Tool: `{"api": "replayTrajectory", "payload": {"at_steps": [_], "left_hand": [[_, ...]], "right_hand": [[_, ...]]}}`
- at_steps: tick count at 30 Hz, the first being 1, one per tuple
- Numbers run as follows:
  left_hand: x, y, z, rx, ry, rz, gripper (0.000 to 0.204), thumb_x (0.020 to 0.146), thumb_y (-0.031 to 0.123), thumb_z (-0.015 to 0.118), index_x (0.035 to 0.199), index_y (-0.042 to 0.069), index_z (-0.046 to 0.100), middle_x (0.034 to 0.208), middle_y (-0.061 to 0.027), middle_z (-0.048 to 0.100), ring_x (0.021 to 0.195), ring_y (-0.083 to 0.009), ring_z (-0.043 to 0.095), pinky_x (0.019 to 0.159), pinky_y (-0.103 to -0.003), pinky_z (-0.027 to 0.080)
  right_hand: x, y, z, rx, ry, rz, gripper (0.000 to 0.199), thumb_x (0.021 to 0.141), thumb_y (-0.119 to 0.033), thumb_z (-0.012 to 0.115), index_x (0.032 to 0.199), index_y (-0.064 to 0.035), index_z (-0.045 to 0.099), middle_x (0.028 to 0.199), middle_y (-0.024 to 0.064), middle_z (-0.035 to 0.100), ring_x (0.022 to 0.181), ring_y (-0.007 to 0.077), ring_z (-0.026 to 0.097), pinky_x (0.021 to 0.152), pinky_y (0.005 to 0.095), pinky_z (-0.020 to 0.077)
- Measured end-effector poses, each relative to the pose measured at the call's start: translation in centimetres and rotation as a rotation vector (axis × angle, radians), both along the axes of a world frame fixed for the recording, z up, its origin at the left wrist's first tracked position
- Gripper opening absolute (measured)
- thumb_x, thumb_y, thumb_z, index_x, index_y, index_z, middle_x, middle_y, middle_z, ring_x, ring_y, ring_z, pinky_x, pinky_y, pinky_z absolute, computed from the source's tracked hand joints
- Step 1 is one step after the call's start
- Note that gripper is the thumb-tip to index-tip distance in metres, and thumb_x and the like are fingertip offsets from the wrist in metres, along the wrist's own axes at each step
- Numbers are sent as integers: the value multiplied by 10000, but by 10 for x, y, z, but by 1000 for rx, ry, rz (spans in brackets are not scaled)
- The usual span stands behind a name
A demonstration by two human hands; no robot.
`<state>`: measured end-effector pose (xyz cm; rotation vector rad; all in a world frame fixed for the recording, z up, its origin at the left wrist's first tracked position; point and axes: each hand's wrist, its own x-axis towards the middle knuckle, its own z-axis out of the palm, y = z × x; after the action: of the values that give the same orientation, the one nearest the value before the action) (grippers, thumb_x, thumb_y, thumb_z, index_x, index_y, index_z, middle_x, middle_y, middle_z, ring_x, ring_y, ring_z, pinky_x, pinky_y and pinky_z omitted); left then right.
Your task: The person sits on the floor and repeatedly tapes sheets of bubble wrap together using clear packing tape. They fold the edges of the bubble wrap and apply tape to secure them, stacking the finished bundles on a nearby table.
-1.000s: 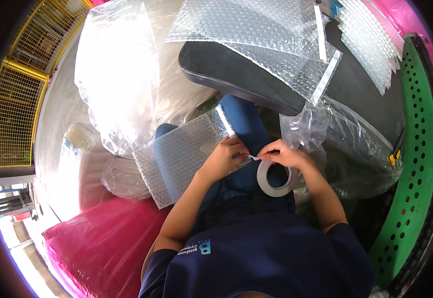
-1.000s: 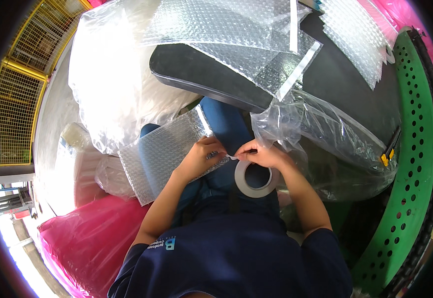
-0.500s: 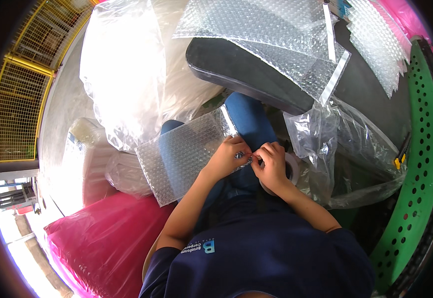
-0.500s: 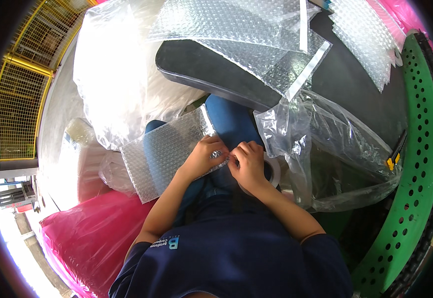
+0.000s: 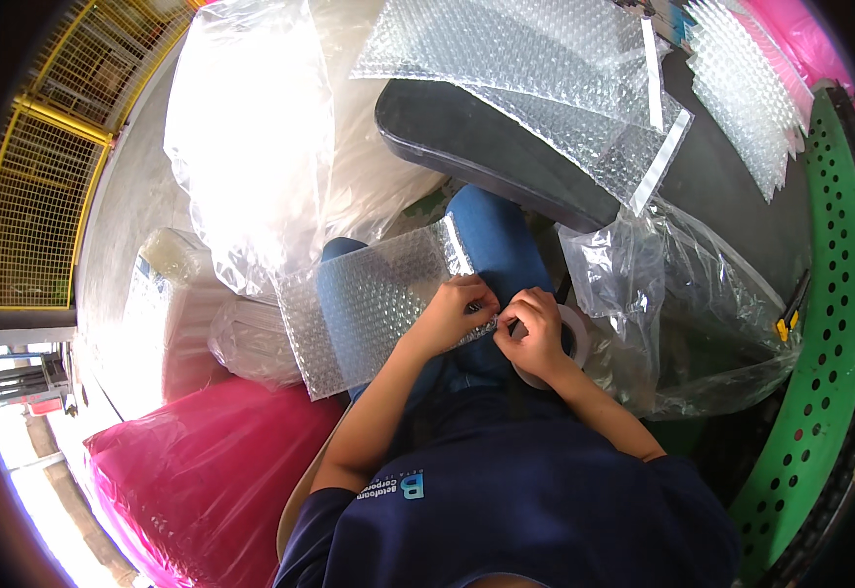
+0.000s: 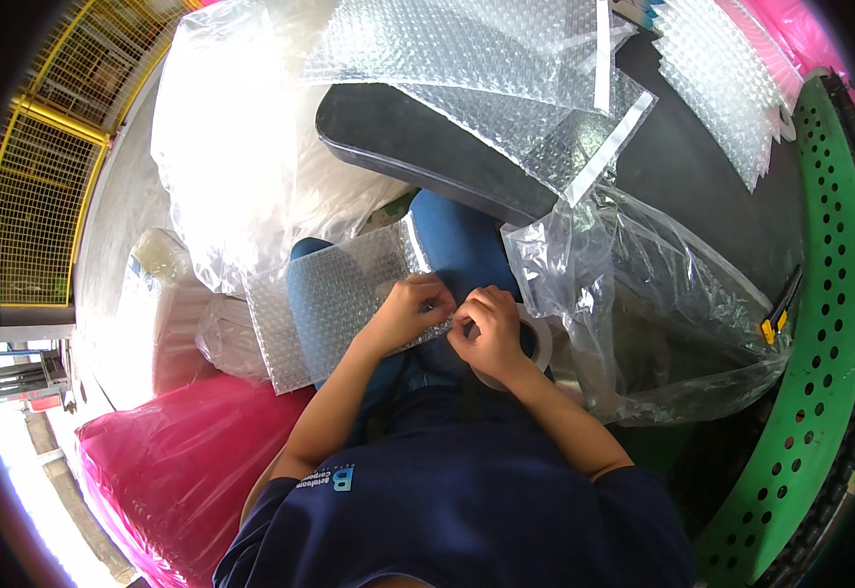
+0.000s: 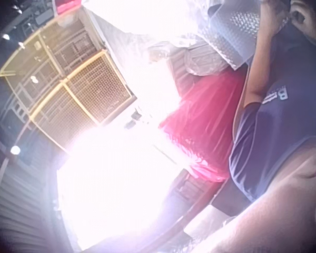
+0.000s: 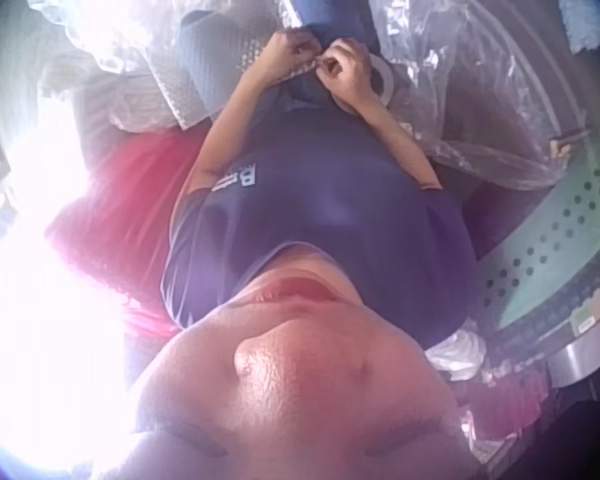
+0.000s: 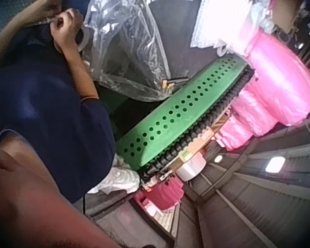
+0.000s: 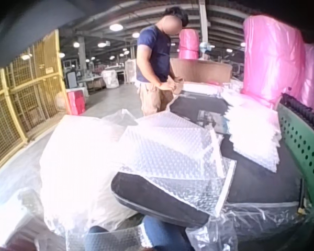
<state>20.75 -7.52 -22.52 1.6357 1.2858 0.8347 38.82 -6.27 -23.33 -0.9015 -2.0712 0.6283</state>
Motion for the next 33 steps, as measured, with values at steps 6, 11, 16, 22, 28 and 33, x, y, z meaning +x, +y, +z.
{"api": "replayTrajectory", "payload": {"at_steps": [6, 11, 16, 22, 28, 33], "left_hand": [[-5, -14, 2, -12, -66, -4, 128, 801, 92, 683, 909, 24, 696, 959, -109, 661, 923, -261, 626, 804, -358, 499], [-9, -25, 6, 116, -83, -59, 251, 767, 58, 715, 1018, 49, 710, 1067, -106, 649, 997, -265, 630, 850, -348, 513], [0, -34, -8, 255, -4, -26, 340, 704, 75, 781, 1033, 37, 703, 1121, -98, 635, 1004, -267, 626, 846, -366, 524], [2, -37, -13, 308, 69, -7, 332, 683, 111, 789, 990, 23, 700, 1125, -90, 630, 1002, -265, 618, 842, -357, 520], [2, -37, -11, 327, 79, 36, 396, 693, 123, 784, 1063, 39, 669, 1130, -89, 629, 1016, -275, 618, 876, -373, 518], [20, -49, -16, 446, 317, 141, 329, 741, 45, 719, 1060, 24, 641, 1100, -112, 638, 1001, -287, 632, 857, -381, 531]], "right_hand": [[1, 1, 0, -82, 59, 2, 176, 584, -18, 669, 659, -103, 535, 676, 9, 547, 660, 218, 537, 618, 350, 367], [4, 3, 0, -126, 121, 20, 167, 590, -13, 664, 659, -92, 535, 682, 23, 553, 657, 226, 537, 611, 349, 378], [8, 4, -3, -117, 126, 40, 157, 594, -4, 658, 666, -77, 539, 687, 37, 558, 654, 236, 536, 598, 350, 387], [12, 4, 5, -244, 211, 61, 139, 616, 13, 638, 686, -54, 538, 707, 68, 553, 678, 232, 535, 627, 320, 411], [23, -5, 22, -198, -46, 68, 313, 689, -80, 640, 992, -77, 563, 1007, 107, 571, 956, 279, 530, 853, 406, 388], [36, -21, 24, -196, -270, 75, 671, 712, -298, 630, 1327, -102, 445, 1353, 176, 389, 1248, 409, 349, 1020, 542, 238]]}}
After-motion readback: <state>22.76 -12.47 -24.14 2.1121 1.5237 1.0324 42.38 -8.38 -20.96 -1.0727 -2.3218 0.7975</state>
